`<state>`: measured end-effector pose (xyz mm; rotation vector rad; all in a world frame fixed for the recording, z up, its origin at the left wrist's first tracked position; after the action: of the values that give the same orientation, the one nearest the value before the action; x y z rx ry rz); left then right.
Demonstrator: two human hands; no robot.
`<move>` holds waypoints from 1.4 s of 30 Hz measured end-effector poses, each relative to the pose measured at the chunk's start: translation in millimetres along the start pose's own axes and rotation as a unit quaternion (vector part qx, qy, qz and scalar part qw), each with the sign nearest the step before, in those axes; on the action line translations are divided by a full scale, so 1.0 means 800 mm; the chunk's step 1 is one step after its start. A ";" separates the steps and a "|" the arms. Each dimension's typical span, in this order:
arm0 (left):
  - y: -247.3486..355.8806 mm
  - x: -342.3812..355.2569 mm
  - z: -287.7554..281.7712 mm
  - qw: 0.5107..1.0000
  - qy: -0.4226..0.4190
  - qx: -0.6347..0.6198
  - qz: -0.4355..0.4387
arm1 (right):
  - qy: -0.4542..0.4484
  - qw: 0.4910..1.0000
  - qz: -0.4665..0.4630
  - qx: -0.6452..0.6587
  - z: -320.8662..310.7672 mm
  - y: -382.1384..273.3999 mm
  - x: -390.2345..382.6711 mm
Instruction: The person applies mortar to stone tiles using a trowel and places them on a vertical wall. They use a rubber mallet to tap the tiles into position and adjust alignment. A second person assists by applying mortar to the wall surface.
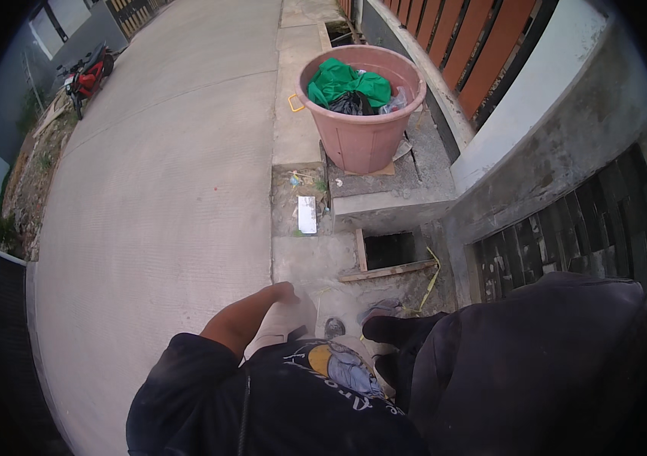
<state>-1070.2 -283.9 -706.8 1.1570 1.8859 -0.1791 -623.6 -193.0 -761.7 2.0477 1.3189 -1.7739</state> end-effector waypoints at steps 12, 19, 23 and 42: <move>-0.199 0.091 -0.183 0.999 0.024 -0.005 0.045 | 0.147 0.979 0.131 0.045 0.135 -0.044 0.066; -0.327 0.115 -0.237 0.992 0.006 -0.111 -0.060 | 0.304 0.951 -0.060 0.015 -0.021 -0.327 0.288; -0.455 -0.005 -0.213 0.967 -0.009 -0.125 -0.223 | 0.243 0.959 -0.072 0.128 0.054 -0.586 0.288; -0.391 0.125 -0.347 0.991 0.004 -0.111 -0.072 | 0.161 0.886 -0.084 0.426 0.254 -0.642 0.361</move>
<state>-1498.3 -246.9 -711.8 0.8739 1.9414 -0.0411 -1138.1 147.9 -850.6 2.8312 0.8404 -2.4860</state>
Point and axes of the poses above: each hand's wrist, its own x-axis towards the middle knuckle, its own z-axis out of the palm, y = z × x, the point moved 9 cm from there along x, towards the middle knuckle, and after that the axes turned 9 degrees about y, right-handed, at the moved point
